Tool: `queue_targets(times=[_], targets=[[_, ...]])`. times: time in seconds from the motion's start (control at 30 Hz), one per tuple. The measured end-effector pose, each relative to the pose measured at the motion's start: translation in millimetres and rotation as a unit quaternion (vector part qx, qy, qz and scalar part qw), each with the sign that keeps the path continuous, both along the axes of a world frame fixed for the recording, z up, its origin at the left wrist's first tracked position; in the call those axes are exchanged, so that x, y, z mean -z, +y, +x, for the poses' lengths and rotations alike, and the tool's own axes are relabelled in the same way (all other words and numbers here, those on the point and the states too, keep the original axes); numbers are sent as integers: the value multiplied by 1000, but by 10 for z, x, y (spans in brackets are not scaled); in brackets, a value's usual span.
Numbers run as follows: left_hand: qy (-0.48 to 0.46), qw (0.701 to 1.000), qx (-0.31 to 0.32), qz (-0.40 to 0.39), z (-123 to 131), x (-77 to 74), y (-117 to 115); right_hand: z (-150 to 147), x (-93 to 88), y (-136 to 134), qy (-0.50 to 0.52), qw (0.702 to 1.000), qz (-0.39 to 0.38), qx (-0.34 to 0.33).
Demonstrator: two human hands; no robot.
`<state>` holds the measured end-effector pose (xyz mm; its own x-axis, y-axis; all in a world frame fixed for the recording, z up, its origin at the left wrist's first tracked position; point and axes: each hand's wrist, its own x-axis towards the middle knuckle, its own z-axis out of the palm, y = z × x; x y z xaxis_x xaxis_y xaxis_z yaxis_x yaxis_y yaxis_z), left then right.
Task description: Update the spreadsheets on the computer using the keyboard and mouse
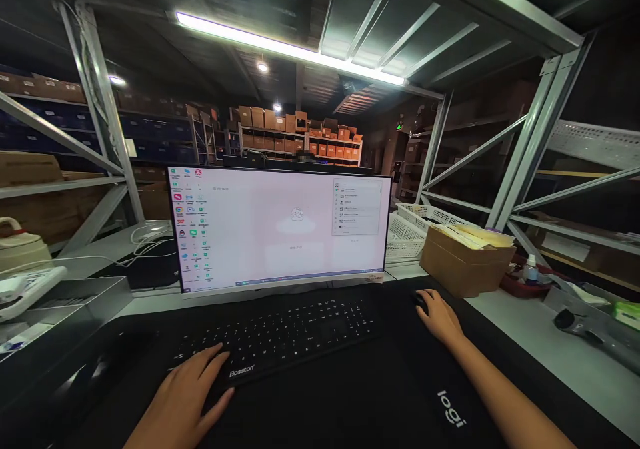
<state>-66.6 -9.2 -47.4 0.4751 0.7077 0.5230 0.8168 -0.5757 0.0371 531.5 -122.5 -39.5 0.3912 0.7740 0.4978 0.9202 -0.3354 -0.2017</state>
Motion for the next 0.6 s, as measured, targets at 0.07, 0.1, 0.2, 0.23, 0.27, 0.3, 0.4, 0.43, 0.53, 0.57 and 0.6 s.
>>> queue_targets(times=[0.07,0.1,0.2,0.23,0.27,0.3,0.4,0.43,0.53,0.57,0.6], targets=[[-2,1000,0,-1,-1,0,-2,6,7,2,3,1000,1,-2],[-1,1000,1,-3,-1,-2,-5,11,11,3,5,1000,3,-3],[4,1000,-1,-7,3,-8,-11,24,27,7,9,1000,7,-7],[5,1000,-2,-5,4,-8,-11,27,30,8,9,1000,9,-9],[5,1000,-2,-3,5,-7,-10,27,33,8,10,1000,12,-11],[5,1000,-2,0,5,-5,-8,27,35,8,10,1000,15,-12],[3,1000,-1,6,2,5,3,18,32,9,11,1000,24,-11],[3,1000,1,7,0,8,5,15,30,9,12,1000,25,-11],[3,1000,4,9,-2,13,10,11,26,13,17,999,25,-13],[2,1000,4,9,-2,13,10,12,25,14,18,999,25,-13],[1,1000,3,8,-1,10,11,12,24,15,19,999,25,-14]])
